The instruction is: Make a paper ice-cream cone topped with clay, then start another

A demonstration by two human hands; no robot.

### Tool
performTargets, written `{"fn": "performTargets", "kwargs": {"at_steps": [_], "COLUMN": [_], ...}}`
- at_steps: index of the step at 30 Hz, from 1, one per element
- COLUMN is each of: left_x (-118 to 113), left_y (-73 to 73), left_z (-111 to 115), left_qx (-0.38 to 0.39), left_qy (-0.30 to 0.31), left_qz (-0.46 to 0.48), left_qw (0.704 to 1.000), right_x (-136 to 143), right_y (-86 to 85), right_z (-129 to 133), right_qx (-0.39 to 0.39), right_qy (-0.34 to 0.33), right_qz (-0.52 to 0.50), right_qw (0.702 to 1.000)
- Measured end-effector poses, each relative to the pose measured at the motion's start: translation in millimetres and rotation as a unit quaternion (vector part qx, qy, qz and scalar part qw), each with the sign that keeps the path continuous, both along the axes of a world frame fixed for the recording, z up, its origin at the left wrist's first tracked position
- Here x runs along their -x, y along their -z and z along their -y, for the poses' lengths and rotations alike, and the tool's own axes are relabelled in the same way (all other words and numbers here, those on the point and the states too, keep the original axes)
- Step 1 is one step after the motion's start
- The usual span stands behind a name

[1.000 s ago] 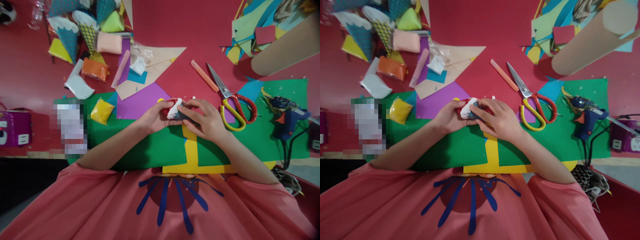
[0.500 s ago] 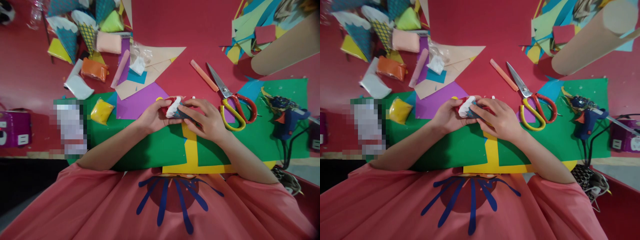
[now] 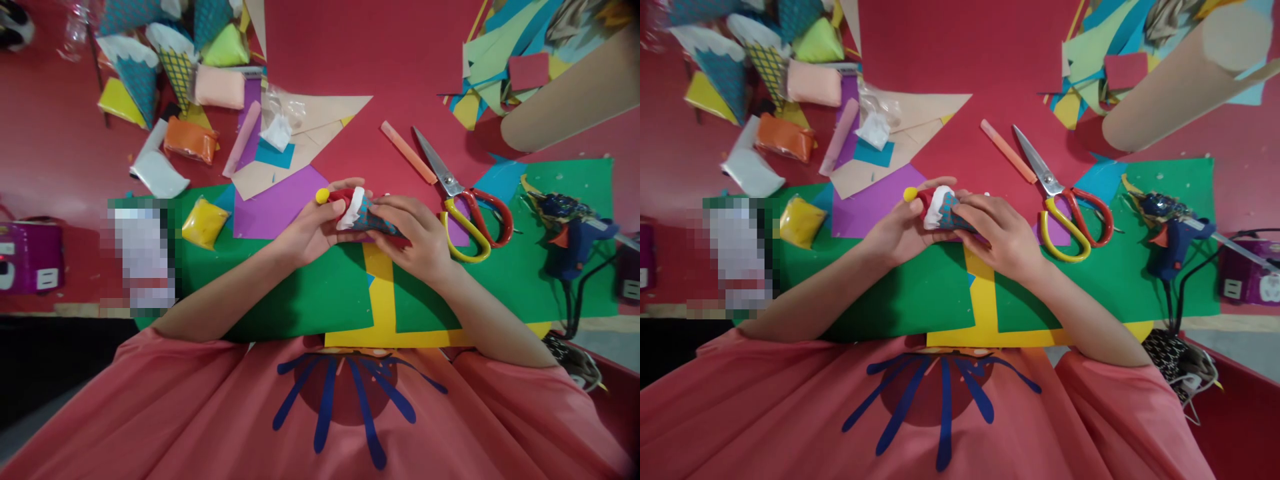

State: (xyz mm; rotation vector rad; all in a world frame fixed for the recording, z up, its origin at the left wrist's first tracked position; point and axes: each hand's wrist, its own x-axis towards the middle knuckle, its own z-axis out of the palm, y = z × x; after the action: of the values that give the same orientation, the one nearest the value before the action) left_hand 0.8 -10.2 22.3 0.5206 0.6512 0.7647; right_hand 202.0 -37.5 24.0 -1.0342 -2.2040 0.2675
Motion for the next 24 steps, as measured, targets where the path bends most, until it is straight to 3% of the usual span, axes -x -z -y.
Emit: {"fn": "performTargets", "kwargs": {"at_steps": [6,24], "left_x": [0.7,-2.9], "left_y": [6.2,1.6], "left_z": [0.0,1.2], "left_qx": [-0.002,0.02], "left_qy": [-0.008,-0.023], "left_qz": [-0.038,-0.052], "left_qw": [0.999,0.998], "right_x": [1.3,0.8], "right_y": [3.7,1.2], "right_z": [1.1,0.3], "right_qx": [-0.018,-0.001], "right_qy": [-0.026,-0.053], "right_qz": [0.013,0.053], "right_qw": [0.999,0.997]}}
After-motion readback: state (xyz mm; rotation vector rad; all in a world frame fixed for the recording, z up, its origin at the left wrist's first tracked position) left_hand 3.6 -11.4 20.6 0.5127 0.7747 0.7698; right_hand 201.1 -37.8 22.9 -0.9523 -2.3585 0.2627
